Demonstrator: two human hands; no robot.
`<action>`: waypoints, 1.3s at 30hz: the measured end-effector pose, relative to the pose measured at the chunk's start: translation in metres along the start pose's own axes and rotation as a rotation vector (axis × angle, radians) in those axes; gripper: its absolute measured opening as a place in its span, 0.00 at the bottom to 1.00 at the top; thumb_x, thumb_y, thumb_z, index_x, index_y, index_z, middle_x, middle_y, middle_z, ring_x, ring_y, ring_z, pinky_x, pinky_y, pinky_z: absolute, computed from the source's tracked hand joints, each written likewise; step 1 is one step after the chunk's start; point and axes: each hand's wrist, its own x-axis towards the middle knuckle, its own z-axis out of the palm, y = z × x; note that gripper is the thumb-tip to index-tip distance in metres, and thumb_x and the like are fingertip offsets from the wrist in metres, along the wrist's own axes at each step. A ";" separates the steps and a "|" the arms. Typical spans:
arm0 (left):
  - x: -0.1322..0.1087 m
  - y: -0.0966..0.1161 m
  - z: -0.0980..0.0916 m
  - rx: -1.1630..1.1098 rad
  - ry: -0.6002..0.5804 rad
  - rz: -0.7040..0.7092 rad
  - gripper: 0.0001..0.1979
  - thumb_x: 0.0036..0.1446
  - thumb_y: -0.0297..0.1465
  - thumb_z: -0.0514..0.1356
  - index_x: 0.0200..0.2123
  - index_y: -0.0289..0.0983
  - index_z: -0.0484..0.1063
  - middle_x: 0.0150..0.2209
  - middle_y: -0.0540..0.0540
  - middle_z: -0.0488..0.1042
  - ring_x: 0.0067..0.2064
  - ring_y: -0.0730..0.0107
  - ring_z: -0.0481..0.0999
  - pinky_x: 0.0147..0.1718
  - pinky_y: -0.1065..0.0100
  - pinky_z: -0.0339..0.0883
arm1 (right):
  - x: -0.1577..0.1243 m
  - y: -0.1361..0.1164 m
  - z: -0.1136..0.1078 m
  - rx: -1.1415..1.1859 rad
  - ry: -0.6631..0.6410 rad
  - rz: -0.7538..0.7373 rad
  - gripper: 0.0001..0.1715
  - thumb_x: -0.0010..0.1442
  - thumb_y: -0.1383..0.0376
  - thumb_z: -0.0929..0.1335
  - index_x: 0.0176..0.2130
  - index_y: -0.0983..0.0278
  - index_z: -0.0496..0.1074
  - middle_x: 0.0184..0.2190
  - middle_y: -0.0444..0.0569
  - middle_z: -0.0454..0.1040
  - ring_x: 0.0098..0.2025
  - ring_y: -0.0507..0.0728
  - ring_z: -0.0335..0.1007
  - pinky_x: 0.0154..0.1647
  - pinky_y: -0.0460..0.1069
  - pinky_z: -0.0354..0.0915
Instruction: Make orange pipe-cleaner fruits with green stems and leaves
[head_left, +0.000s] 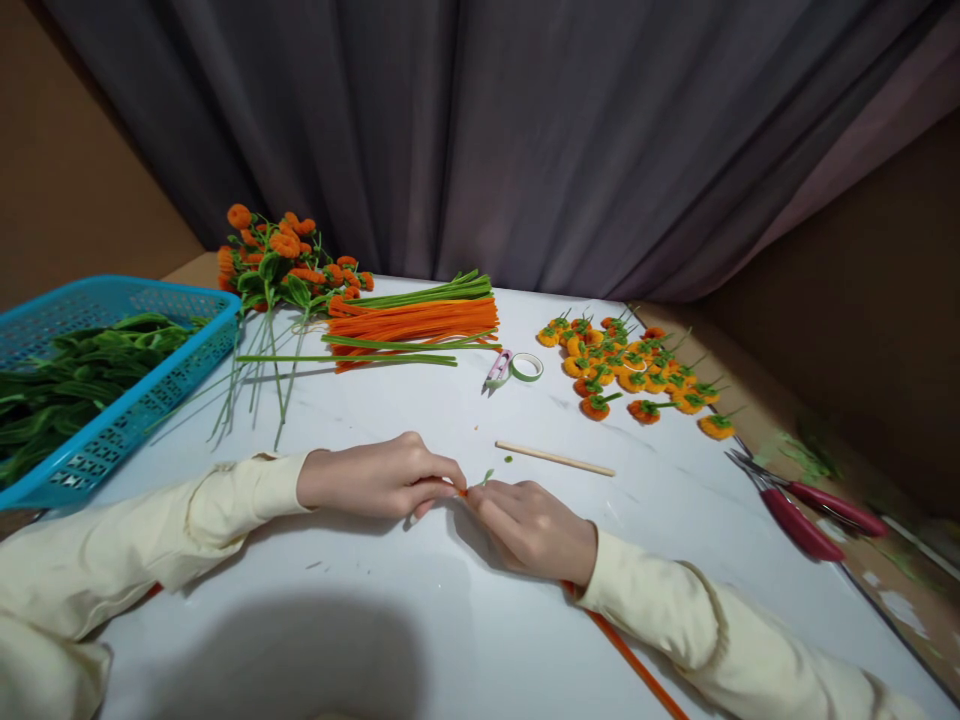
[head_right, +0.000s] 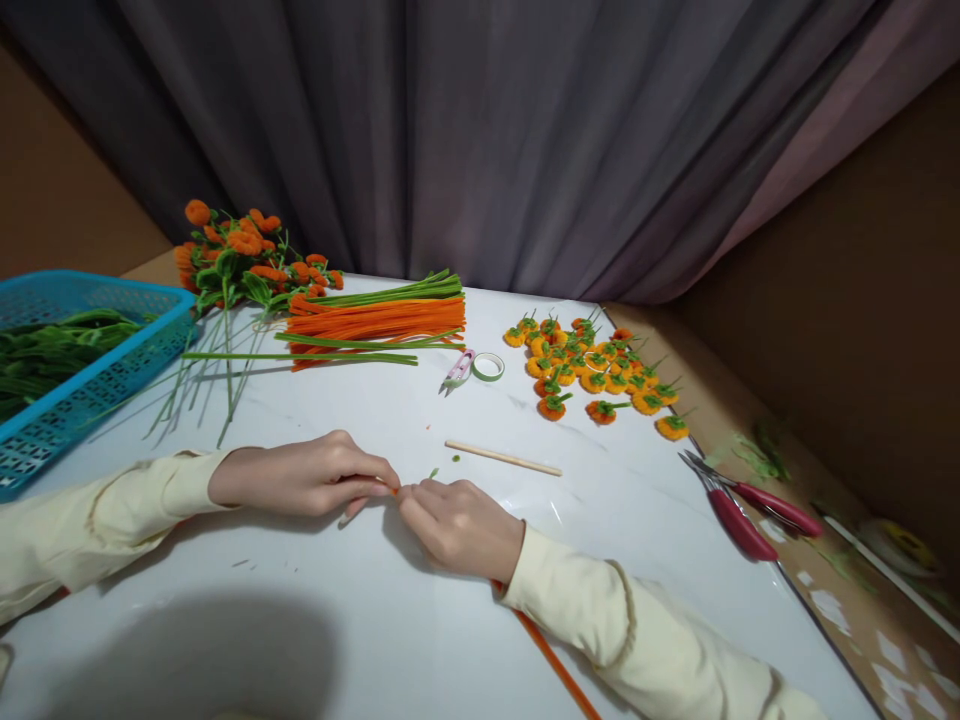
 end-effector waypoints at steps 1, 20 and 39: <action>0.000 0.001 0.000 0.003 -0.004 -0.004 0.11 0.62 0.26 0.48 0.35 0.34 0.71 0.19 0.52 0.69 0.20 0.79 0.65 0.24 0.78 0.60 | 0.000 0.000 0.000 -0.013 0.004 -0.009 0.12 0.58 0.78 0.54 0.33 0.64 0.59 0.24 0.47 0.67 0.24 0.52 0.60 0.20 0.46 0.51; -0.002 0.002 0.001 0.102 -0.026 0.015 0.08 0.63 0.28 0.47 0.39 0.35 0.65 0.21 0.52 0.67 0.21 0.76 0.64 0.23 0.76 0.57 | 0.002 -0.005 -0.001 0.288 0.085 0.290 0.08 0.63 0.67 0.60 0.33 0.66 0.65 0.20 0.42 0.65 0.20 0.49 0.56 0.22 0.44 0.52; -0.004 0.004 0.009 0.440 -0.008 0.143 0.09 0.63 0.27 0.46 0.36 0.35 0.65 0.27 0.48 0.71 0.25 0.71 0.68 0.24 0.69 0.55 | 0.004 -0.007 0.001 0.529 0.056 0.384 0.15 0.56 0.72 0.60 0.19 0.64 0.58 0.15 0.38 0.51 0.18 0.46 0.43 0.20 0.42 0.48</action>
